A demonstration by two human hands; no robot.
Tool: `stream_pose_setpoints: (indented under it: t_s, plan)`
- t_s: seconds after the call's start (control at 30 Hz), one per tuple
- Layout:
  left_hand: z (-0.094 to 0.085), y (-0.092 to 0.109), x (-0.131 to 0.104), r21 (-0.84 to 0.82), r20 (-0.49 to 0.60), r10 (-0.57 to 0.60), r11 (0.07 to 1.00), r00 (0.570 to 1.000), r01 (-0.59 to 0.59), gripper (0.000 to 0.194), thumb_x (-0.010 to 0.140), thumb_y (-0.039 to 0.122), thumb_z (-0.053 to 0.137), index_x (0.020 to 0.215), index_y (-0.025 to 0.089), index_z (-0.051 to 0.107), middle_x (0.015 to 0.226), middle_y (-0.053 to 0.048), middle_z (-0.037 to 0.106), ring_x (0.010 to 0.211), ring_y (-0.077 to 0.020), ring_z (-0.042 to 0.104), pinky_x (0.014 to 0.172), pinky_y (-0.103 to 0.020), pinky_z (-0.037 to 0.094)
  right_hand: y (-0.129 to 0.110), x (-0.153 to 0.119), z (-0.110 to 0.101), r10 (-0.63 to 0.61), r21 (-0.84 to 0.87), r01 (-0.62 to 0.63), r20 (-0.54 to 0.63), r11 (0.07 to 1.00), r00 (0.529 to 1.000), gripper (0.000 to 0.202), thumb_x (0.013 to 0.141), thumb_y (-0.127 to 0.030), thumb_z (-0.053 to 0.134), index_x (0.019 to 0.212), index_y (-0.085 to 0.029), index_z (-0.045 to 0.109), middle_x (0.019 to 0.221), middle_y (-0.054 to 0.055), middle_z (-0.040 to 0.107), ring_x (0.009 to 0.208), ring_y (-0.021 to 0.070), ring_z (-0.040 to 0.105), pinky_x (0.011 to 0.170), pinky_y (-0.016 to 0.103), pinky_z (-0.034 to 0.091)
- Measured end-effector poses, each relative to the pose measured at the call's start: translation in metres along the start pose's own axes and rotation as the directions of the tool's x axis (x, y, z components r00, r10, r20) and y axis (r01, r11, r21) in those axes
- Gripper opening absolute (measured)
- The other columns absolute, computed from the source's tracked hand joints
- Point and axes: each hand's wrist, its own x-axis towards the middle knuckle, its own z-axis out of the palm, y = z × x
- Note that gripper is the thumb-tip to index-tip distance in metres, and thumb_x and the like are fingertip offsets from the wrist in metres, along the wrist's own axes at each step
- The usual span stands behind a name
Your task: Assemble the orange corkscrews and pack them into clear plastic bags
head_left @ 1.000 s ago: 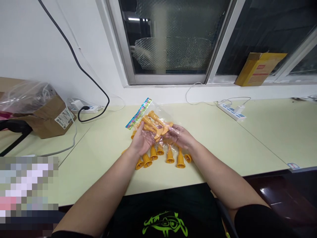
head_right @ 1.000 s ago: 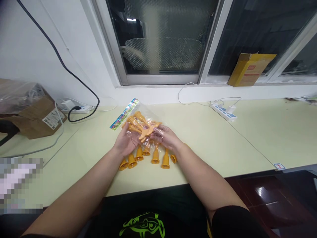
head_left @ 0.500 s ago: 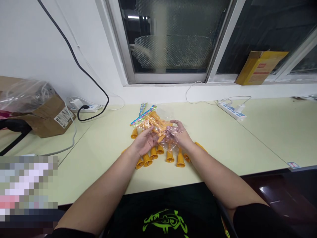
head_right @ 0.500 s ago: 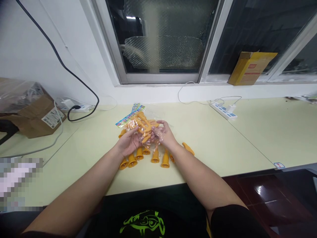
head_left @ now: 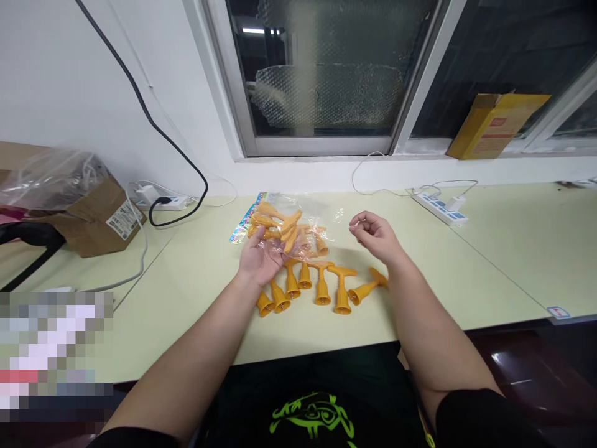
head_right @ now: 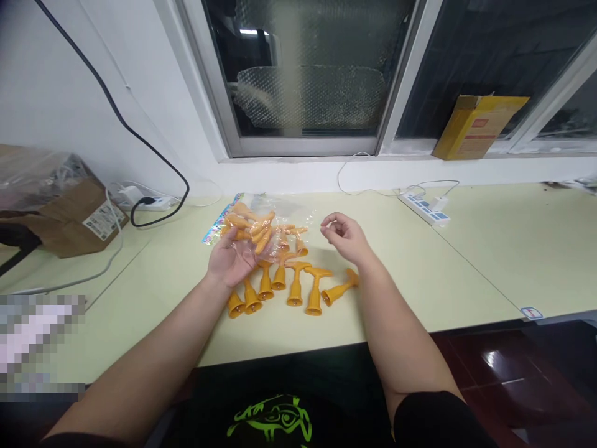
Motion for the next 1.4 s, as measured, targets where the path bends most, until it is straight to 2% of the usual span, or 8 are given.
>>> stream_pose_setpoints:
  t_s: [0.07,0.13,0.2,0.37,0.57,0.77,1.03,1.4]
  plan:
    - [0.0,0.002,-0.001,-0.018,0.014,0.042,0.999,0.999,-0.042,0.051,0.105,0.043,0.038,0.143,0.014,0.057,0.137,-0.019,0.066,0.122,-0.0331,0.068,0.094,-0.05,0.062,0.001,-0.001,-0.027,0.172,-0.176,-0.132,0.236,0.975,0.956,0.036,0.076,-0.047,0.08,0.096,-0.02,0.066,0.062,-0.005,0.055,0.055,0.0094,0.049,0.05,0.021,0.037]
    - [0.0,0.003,-0.002,-0.03,0.016,0.081,0.996,0.997,-0.08,0.052,0.105,0.045,0.037,0.144,0.017,0.057,0.142,-0.019,0.063,0.125,-0.0341,0.066,0.096,-0.053,0.06,0.005,-0.003,-0.047,0.39,-0.331,-0.261,0.422,0.907,0.818,0.044,0.069,-0.047,0.085,0.099,-0.019,0.069,0.065,-0.004,0.058,0.054,0.0099,0.049,0.051,0.024,0.04]
    - [-0.001,0.004,-0.001,-0.036,0.012,0.111,0.993,0.994,-0.11,0.052,0.104,0.046,0.038,0.144,0.018,0.056,0.142,-0.018,0.063,0.126,-0.0346,0.065,0.097,-0.054,0.059,0.011,-0.005,-0.057,0.533,-0.452,-0.349,0.388,0.821,0.752,0.048,0.063,-0.045,0.089,0.101,-0.021,0.071,0.068,-0.003,0.061,0.056,0.0112,0.052,0.053,0.025,0.044]
    - [-0.002,0.006,-0.001,-0.059,0.019,0.158,0.986,0.987,-0.156,0.057,0.103,0.05,0.038,0.148,0.018,0.053,0.14,-0.017,0.065,0.13,-0.0356,0.062,0.1,-0.054,0.058,0.025,-0.003,-0.062,0.682,-0.59,-0.484,0.161,0.646,0.714,0.058,0.054,-0.039,0.094,0.103,-0.024,0.067,0.084,0.001,0.064,0.063,0.0145,0.06,0.058,0.028,0.051]
    - [-0.001,0.007,-0.002,-0.075,0.004,0.164,0.984,0.986,-0.163,0.057,0.103,0.049,0.04,0.149,0.018,0.052,0.141,-0.017,0.064,0.128,-0.0356,0.063,0.099,-0.055,0.058,0.043,0.003,-0.066,0.746,-0.586,-0.544,0.167,0.601,0.645,0.062,0.053,-0.027,0.092,0.102,-0.024,0.054,0.087,-0.001,0.066,0.061,0.0157,0.064,0.06,0.032,0.054]
    - [-0.005,0.009,-0.002,-0.108,0.026,0.161,0.982,0.987,-0.157,0.054,0.102,0.05,0.041,0.143,0.018,0.057,0.142,-0.018,0.063,0.127,-0.0354,0.064,0.097,-0.054,0.059,0.061,0.012,-0.066,0.68,-0.603,-0.555,-0.027,0.574,0.733,0.045,0.06,-0.02,0.085,0.097,-0.02,0.059,0.081,0.002,0.069,0.066,0.0181,0.068,0.063,0.029,0.053]
    - [-0.009,0.008,0.001,-0.156,0.021,0.164,0.975,0.986,-0.159,0.052,0.101,0.05,0.046,0.139,0.018,0.061,0.143,-0.019,0.062,0.126,-0.0376,0.064,0.098,-0.058,0.057,0.059,0.019,-0.066,0.313,-0.637,-0.407,-0.262,0.654,0.913,0.014,0.083,-0.025,0.067,0.094,-0.018,0.072,0.099,0.006,0.073,0.083,0.0155,0.068,0.07,0.024,0.049]
    - [-0.005,0.007,-0.002,-0.097,0.034,0.165,0.982,0.986,-0.161,0.052,0.101,0.051,0.045,0.135,0.017,0.064,0.141,-0.02,0.063,0.131,-0.0392,0.061,0.099,-0.058,0.056,0.068,0.023,-0.065,0.302,-0.502,-0.467,-0.377,0.728,0.875,0.017,0.087,-0.023,0.064,0.103,-0.018,0.066,0.115,0.007,0.069,0.065,0.0109,0.07,0.067,0.025,0.05]
